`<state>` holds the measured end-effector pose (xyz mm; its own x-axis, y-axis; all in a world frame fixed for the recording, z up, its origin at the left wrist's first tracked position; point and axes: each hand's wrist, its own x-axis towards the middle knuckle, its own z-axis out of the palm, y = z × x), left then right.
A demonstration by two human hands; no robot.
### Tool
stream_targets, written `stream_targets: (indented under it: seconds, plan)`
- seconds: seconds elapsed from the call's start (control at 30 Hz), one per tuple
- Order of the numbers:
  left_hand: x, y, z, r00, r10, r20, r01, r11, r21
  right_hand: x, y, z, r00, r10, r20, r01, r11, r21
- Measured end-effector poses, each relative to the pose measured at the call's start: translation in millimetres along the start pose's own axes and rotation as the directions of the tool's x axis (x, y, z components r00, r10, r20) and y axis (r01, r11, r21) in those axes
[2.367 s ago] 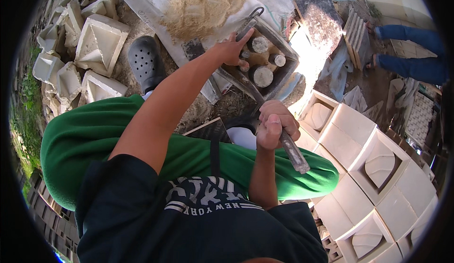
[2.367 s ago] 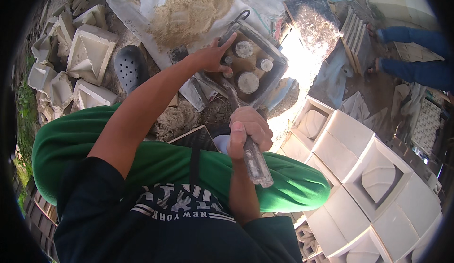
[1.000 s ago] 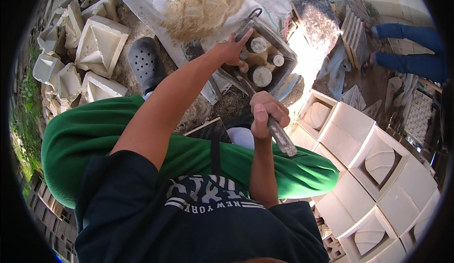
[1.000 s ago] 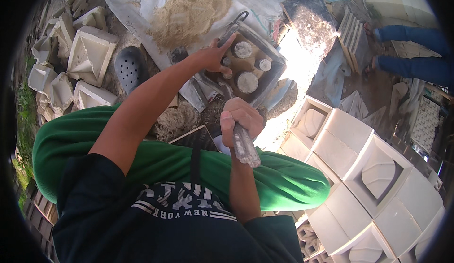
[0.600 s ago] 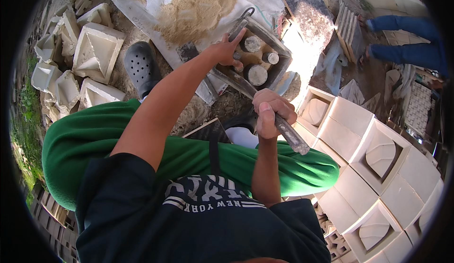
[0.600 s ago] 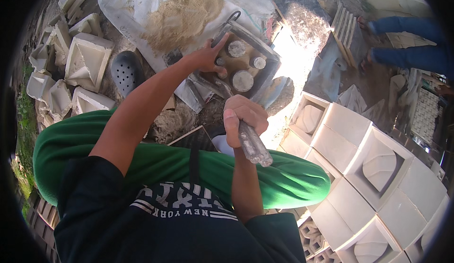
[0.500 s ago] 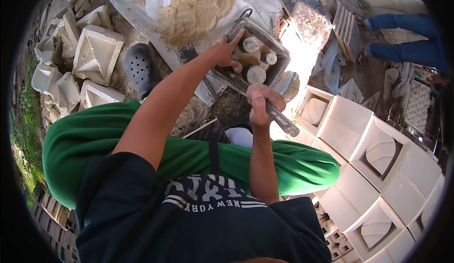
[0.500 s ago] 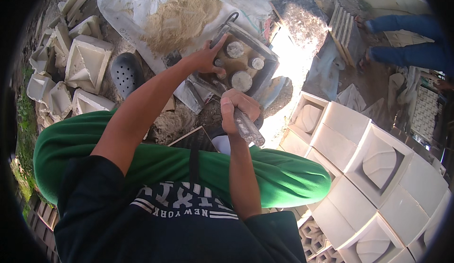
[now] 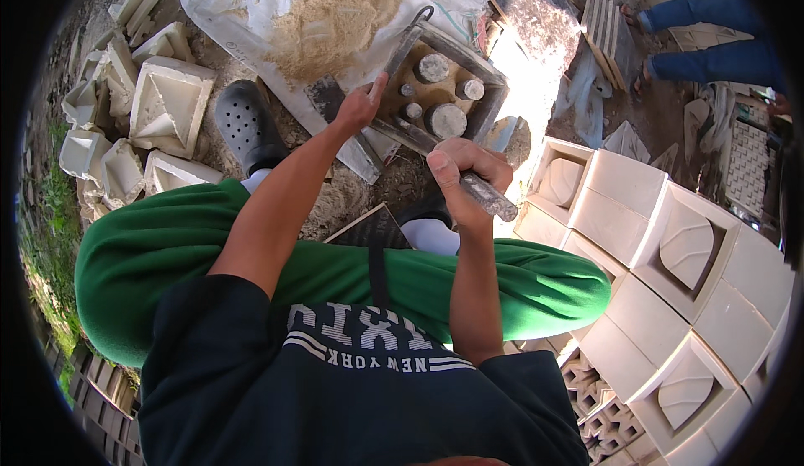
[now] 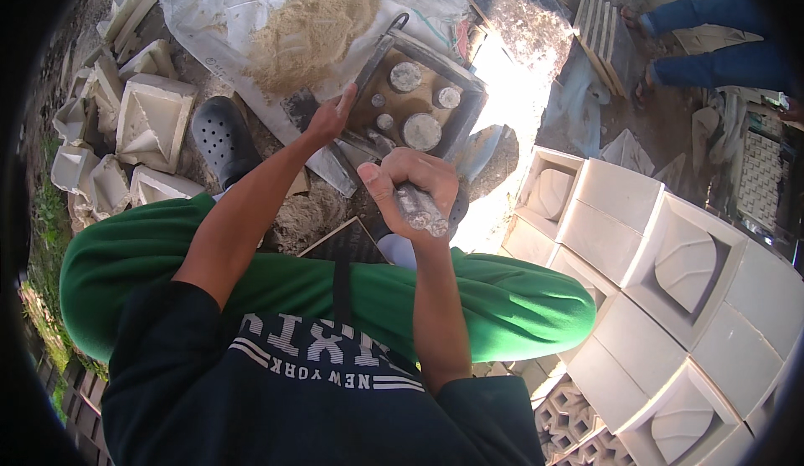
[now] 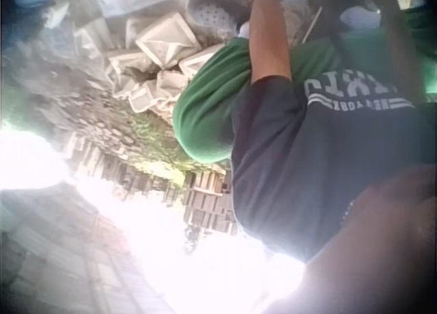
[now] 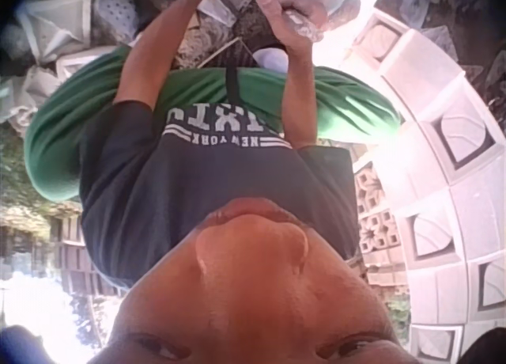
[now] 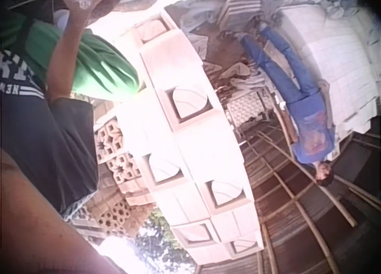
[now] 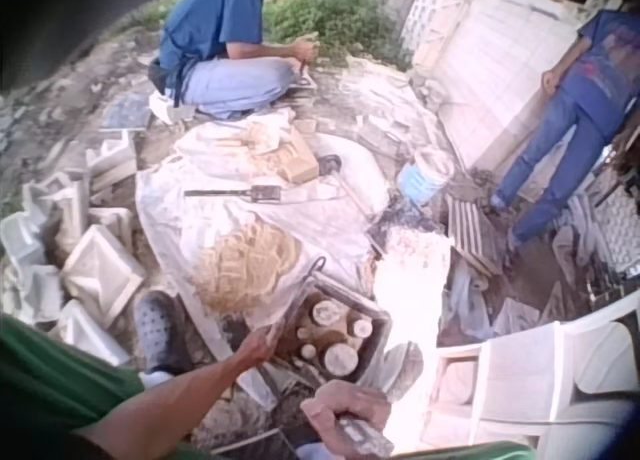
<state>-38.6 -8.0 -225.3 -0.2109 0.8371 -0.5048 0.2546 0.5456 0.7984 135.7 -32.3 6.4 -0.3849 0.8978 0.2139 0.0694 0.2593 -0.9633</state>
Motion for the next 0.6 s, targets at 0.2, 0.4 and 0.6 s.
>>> stream_targets:
  seconds: [0.2,0.4,0.6]
  plan:
    - [2,-2,3,0.998,-0.038,-0.042,0.039,0.999,0.037,19,-12,-9,0.976,0.022,-0.216,0.004,0.992,0.123]
    - [0,4,-5,0.998,-0.063,-0.007,0.063,0.996,0.059,21,-25,-5,0.977,-0.118,-0.179,0.153,0.967,0.202]
    - [0,2,2,0.997,-0.082,-0.008,0.083,0.993,0.087,19,10,6,0.993,-0.089,-0.072,0.097,0.989,0.112]
